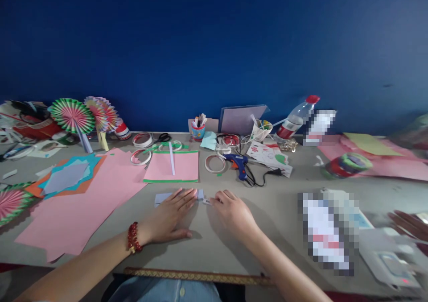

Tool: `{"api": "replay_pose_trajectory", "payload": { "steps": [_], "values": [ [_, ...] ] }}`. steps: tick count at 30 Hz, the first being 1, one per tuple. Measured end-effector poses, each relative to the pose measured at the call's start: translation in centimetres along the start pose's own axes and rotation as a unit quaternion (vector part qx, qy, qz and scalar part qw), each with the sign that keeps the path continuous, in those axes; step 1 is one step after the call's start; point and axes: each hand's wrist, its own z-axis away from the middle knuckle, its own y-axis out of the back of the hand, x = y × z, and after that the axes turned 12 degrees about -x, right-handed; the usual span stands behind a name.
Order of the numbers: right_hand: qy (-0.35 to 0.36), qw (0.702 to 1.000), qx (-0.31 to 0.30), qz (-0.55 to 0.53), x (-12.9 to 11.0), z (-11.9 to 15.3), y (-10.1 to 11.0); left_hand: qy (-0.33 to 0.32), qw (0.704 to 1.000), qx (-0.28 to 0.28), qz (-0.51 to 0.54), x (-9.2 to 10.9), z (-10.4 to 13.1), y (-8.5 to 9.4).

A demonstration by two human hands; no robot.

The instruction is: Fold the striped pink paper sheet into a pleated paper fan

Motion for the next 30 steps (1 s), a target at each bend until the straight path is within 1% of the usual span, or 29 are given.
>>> {"api": "replay_pose_trajectory", "payload": {
  "steps": [3,5,13,16,19,23,26,30],
  "values": [
    [-0.010,1.000,-0.027,0.009,0.0,-0.2,0.3,-0.003,1.000,0.007,-0.013,-0.1,-0.1,-0.3],
    [-0.011,0.999,-0.033,-0.002,0.0,-0.3,0.2,-0.003,1.000,0.003,-0.017,-0.1,-0.1,-0.4],
    [-0.014,0.999,-0.001,-0.050,-0.5,-0.1,-0.1,0.023,1.000,-0.001,0.021,0.8,-0.5,0.0],
    [-0.022,0.999,-0.009,-0.048,-0.7,0.0,0.0,0.017,0.999,0.002,0.027,0.3,-0.1,0.2],
    [-0.028,0.999,-0.006,-0.044,-0.8,0.0,-0.2,0.010,1.000,0.007,0.012,-0.7,0.7,0.4],
    [-0.025,0.999,0.003,-0.025,-0.8,0.1,-0.9,-0.014,1.000,-0.008,-0.007,-1.7,1.2,0.3],
    [-0.024,1.000,-0.001,-0.012,-0.8,0.3,-1.1,-0.011,1.000,-0.011,-0.013,-1.8,1.2,0.0],
    [-0.030,0.999,-0.014,0.009,-1.0,0.2,-0.8,-0.014,1.000,-0.005,-0.013,-1.7,1.1,-0.2]
  ]
}}
